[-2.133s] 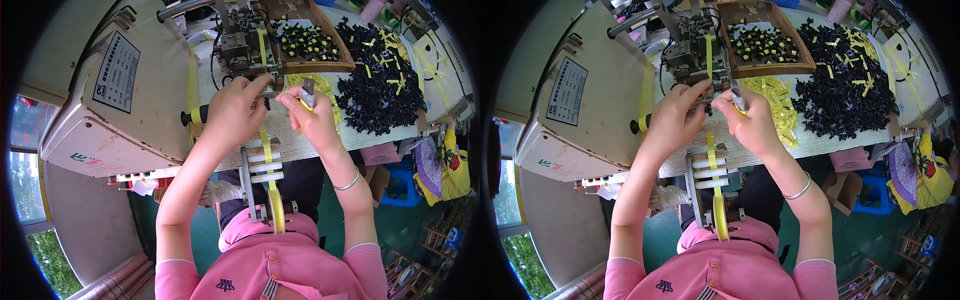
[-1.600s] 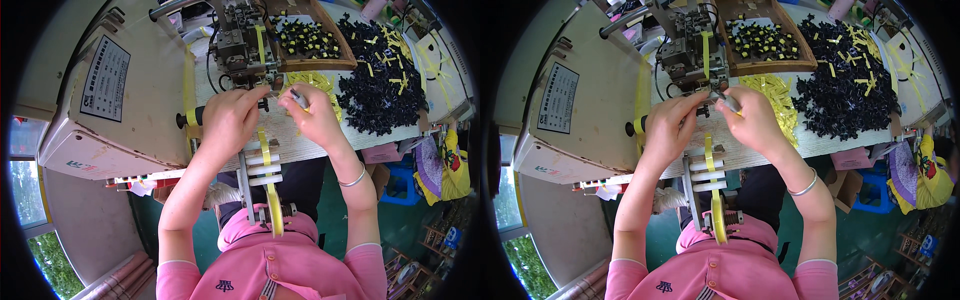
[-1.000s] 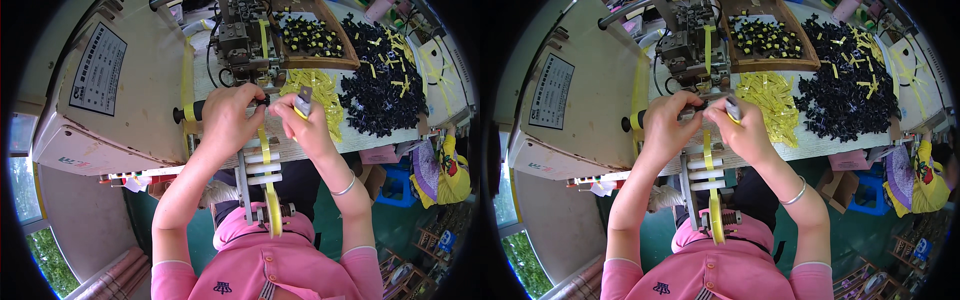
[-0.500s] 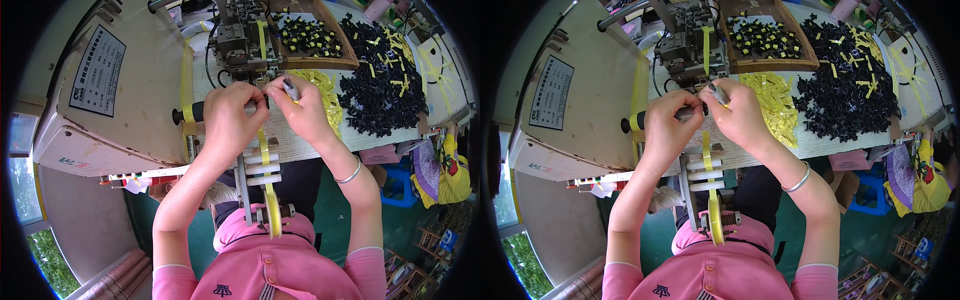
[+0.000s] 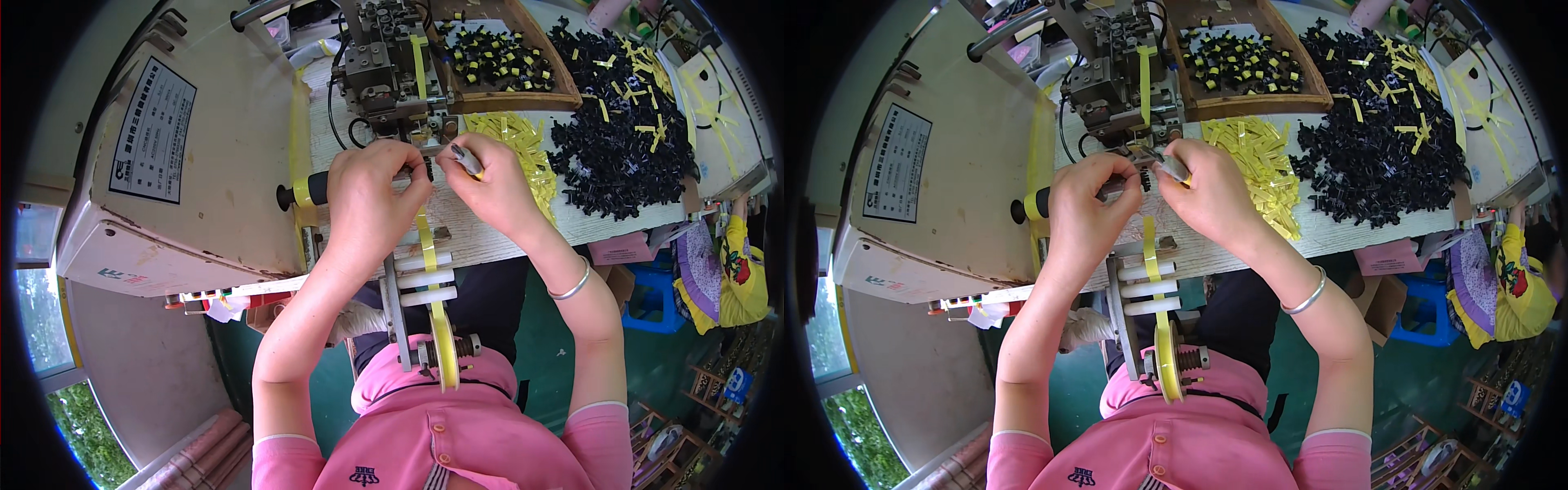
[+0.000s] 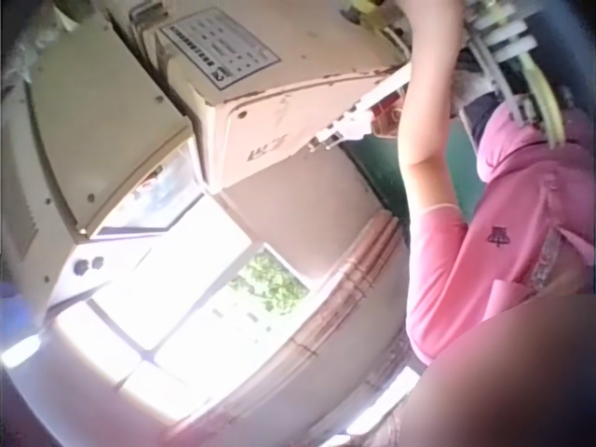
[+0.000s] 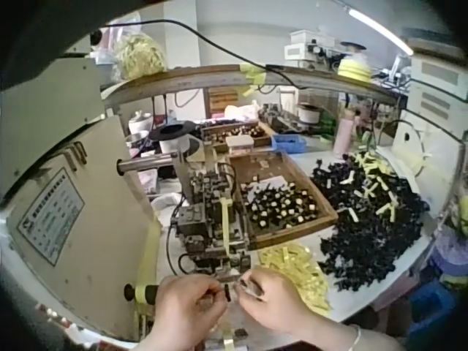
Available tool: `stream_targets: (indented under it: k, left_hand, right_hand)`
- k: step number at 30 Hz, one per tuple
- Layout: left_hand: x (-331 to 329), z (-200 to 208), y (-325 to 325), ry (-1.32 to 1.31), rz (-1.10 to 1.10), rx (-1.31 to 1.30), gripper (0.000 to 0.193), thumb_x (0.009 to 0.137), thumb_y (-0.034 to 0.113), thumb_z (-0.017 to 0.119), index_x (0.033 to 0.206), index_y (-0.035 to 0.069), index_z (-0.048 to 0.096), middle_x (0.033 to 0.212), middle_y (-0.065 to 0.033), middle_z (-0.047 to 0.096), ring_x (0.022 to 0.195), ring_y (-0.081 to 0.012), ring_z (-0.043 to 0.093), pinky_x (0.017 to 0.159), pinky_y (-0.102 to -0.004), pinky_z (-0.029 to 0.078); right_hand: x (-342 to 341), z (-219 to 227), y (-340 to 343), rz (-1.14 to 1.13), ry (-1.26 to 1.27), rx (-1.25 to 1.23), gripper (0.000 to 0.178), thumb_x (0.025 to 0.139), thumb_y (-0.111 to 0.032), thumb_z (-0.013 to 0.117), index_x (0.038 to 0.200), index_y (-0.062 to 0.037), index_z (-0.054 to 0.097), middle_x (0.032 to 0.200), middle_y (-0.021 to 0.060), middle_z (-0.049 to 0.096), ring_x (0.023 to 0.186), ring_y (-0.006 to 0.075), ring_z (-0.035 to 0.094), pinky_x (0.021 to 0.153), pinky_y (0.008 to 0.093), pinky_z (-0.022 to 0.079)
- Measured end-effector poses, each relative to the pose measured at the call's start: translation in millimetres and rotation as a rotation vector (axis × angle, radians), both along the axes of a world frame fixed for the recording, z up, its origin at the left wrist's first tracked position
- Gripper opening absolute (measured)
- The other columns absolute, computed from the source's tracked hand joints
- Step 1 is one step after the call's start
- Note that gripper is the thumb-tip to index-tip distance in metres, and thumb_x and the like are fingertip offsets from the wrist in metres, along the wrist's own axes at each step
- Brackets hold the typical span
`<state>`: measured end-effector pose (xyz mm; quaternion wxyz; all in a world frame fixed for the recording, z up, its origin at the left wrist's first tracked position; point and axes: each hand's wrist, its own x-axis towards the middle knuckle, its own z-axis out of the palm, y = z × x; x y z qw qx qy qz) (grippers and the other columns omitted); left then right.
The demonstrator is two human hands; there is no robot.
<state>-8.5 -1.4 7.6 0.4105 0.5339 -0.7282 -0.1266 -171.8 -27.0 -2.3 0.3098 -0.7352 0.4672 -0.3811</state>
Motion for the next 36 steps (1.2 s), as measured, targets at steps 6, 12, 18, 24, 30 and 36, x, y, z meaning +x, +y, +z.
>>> stream_targets:
  k: [6, 12, 18, 24, 30, 36]
  left_hand:
    - [6, 0, 1, -0.091, -0.09, -0.13, 0.008, 0.07, 0.006, 0.065, 0.077, 0.006, 0.06, 0.072, -0.0046, 0.062, 0.067, -0.0246, 0.058, 0.067, -0.0359, 0.04]
    - [11, 0, 1, -0.131, -0.103, -0.113, 0.009, 0.07, 0.006, 0.065, 0.078, 0.006, 0.06, 0.073, -0.0047, 0.062, 0.069, -0.024, 0.059, 0.068, -0.0359, 0.041]
    - [8, 2, 1, -0.112, -0.103, -0.151, 0.01, 0.07, 0.006, 0.065, 0.079, 0.006, 0.061, 0.074, -0.0043, 0.063, 0.071, -0.024, 0.059, 0.067, -0.036, 0.041]
    - [1, 3, -2, 0.023, -0.028, -0.013, 0.01, 0.068, 0.007, 0.066, 0.074, 0.005, 0.059, 0.076, -0.0062, 0.061, 0.072, -0.0261, 0.058, 0.064, -0.0381, 0.042]
    - [-3, -2, -6, 0.059, -0.023, -0.074, 0.013, 0.067, 0.005, 0.064, 0.072, 0.005, 0.053, 0.074, -0.0055, 0.058, 0.068, -0.0268, 0.055, 0.064, -0.0369, 0.041]
    - [1, -3, -2, 0.048, -0.055, -0.036, 0.011, 0.074, -0.002, 0.061, 0.079, 0.001, 0.052, 0.081, -0.0086, 0.061, 0.073, -0.0214, 0.058, 0.069, -0.0302, 0.044]
  right_hand:
    - [3, 0, -7, 0.025, -0.039, 0.144, 0.008, 0.078, -0.008, 0.06, 0.077, -0.0004, 0.058, 0.069, 0.0046, 0.058, 0.064, 0.0095, 0.051, 0.061, 0.025, 0.042]
    - [15, 9, 7, 0.066, -0.022, -0.241, 0.007, 0.074, -0.003, 0.061, 0.078, -0.0018, 0.055, 0.073, 0.0093, 0.056, 0.063, 0.0222, 0.055, 0.06, 0.0294, 0.043]
    - [3, -1, -4, -0.011, 0.008, -0.083, 0.007, 0.075, -0.004, 0.062, 0.078, -0.0016, 0.056, 0.071, 0.0092, 0.057, 0.063, 0.0217, 0.055, 0.06, 0.0301, 0.043]
    - [14, 10, 3, 0.064, -0.12, -0.27, 0.01, 0.079, -0.008, 0.063, 0.081, -0.0006, 0.057, 0.072, 0.0085, 0.058, 0.064, 0.0196, 0.055, 0.06, 0.0299, 0.043]
    - [-12, 5, 11, 0.028, -0.026, 0.112, 0.014, 0.087, -0.013, 0.056, 0.092, -0.0001, 0.055, 0.071, 0.0045, 0.055, 0.057, 0.0107, 0.05, 0.051, 0.0252, 0.042]
    - [-12, 13, 30, 0.199, -0.466, 0.872, 0.038, 0.096, -0.034, 0.041, 0.098, 0.0025, 0.052, 0.06, 0.0072, 0.053, 0.04, 0.0134, 0.049, 0.038, 0.0245, 0.04]
